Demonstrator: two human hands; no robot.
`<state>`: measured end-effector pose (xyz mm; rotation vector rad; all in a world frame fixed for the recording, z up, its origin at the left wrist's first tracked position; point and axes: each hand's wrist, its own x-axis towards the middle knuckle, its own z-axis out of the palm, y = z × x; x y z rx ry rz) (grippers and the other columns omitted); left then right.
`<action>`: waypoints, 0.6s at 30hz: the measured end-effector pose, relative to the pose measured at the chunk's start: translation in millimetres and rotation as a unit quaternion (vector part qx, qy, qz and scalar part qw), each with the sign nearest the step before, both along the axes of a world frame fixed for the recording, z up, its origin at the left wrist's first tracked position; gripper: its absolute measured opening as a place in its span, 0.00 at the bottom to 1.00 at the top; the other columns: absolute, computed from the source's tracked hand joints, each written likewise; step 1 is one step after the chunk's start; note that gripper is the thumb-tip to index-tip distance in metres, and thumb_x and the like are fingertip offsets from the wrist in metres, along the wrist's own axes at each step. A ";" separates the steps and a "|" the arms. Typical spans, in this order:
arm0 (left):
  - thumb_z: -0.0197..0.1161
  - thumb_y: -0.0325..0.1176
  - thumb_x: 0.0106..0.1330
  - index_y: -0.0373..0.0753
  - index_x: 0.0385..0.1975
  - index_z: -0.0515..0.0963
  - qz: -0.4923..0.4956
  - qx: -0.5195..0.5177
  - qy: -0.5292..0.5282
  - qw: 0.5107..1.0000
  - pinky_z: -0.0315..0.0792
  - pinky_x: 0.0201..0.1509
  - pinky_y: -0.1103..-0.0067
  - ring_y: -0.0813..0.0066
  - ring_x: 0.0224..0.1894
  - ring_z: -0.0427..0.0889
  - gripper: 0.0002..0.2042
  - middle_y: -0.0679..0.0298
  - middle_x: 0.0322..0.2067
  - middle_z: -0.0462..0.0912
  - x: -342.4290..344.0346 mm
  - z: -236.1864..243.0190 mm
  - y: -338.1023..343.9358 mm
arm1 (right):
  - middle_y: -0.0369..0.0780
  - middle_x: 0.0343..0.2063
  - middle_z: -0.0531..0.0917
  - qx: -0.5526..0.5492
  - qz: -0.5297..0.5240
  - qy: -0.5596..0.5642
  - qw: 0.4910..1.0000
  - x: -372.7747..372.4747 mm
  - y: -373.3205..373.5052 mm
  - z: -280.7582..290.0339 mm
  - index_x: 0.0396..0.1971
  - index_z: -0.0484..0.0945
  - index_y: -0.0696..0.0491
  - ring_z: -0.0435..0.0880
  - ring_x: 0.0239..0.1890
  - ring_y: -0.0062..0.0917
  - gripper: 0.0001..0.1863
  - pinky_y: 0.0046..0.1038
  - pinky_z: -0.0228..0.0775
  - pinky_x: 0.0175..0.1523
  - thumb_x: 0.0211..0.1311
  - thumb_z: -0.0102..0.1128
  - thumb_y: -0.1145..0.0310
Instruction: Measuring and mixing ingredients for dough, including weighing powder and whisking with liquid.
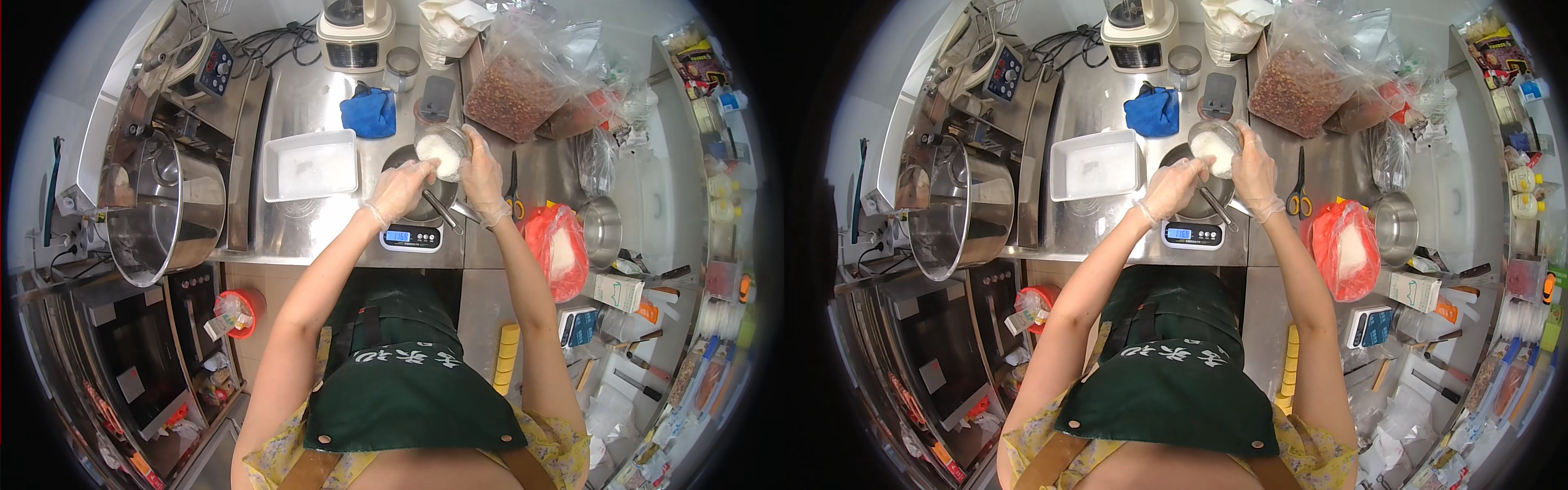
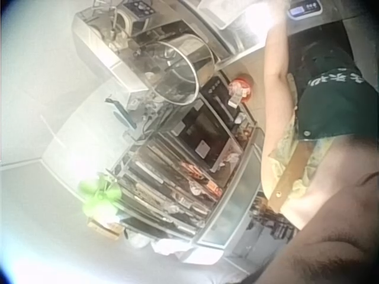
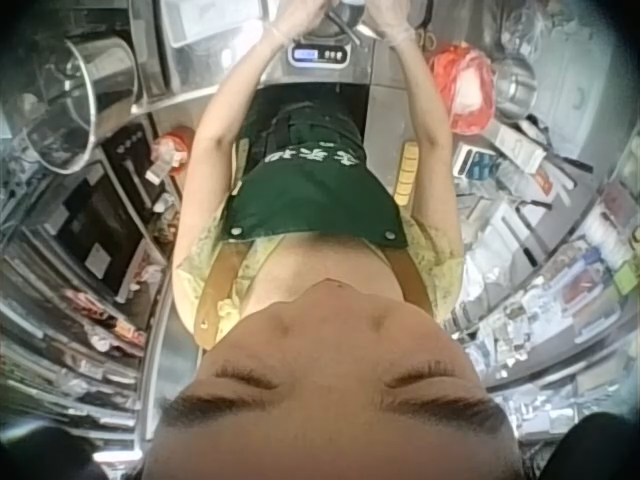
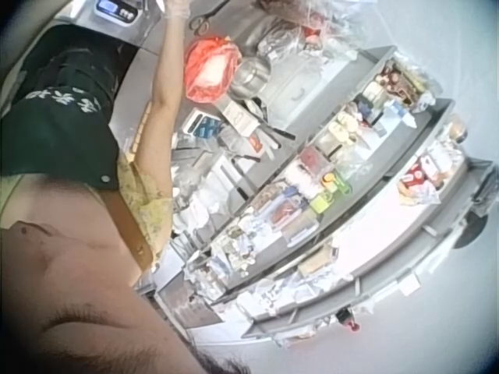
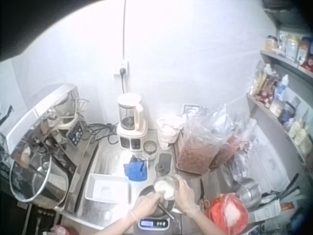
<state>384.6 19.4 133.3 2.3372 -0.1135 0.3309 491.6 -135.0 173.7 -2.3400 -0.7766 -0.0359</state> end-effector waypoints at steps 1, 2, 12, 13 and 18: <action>0.51 0.18 0.53 0.47 0.54 0.69 -0.001 0.000 0.001 1.000 0.73 0.35 0.66 0.57 0.34 0.79 0.26 0.65 0.33 0.79 -0.8 1.0 0.2 | 0.48 0.48 0.77 0.000 -0.002 0.001 1.000 0.2 0.1 0.0 0.57 0.65 0.49 0.79 0.43 0.49 0.27 0.45 0.70 0.48 0.53 0.47 0.76; 0.51 0.18 0.53 0.47 0.54 0.69 -0.001 0.000 0.001 1.000 0.73 0.35 0.66 0.57 0.34 0.79 0.26 0.65 0.33 0.79 -1.8 2.0 0.2 | 0.48 0.48 0.77 0.000 -0.002 0.002 1.000 0.3 0.1 -0.6 0.57 0.65 0.49 0.79 0.43 0.49 0.27 0.45 0.70 0.48 0.53 0.47 0.76; 0.51 0.20 0.56 0.44 0.47 0.71 0.046 -0.011 -0.004 0.999 0.74 0.35 0.66 0.57 0.35 0.80 0.19 0.63 0.33 0.81 -10.4 -2.6 3.0 | 0.51 0.46 0.78 0.030 -0.025 0.051 0.998 9.2 -12.2 -21.1 0.59 0.65 0.52 0.79 0.46 0.44 0.29 0.39 0.69 0.50 0.53 0.47 0.75; 0.52 0.20 0.57 0.44 0.45 0.71 0.054 -0.021 -0.028 0.998 0.74 0.34 0.66 0.57 0.34 0.80 0.16 0.63 0.35 0.81 -9.6 -1.4 3.1 | 0.50 0.42 0.80 0.037 -0.019 0.020 0.999 11.2 -14.2 -26.0 0.59 0.64 0.52 0.82 0.39 0.43 0.29 0.40 0.73 0.44 0.53 0.47 0.76; 0.57 0.21 0.58 0.41 0.36 0.69 0.107 -0.119 -0.095 0.983 0.75 0.35 0.67 0.57 0.35 0.80 0.09 0.63 0.41 0.83 -9.6 8.8 -0.4 | 0.43 0.33 0.81 0.213 -0.064 0.368 0.903 20.1 -32.6 -35.1 0.57 0.66 0.54 0.80 0.22 0.22 0.26 0.24 0.71 0.24 0.55 0.44 0.76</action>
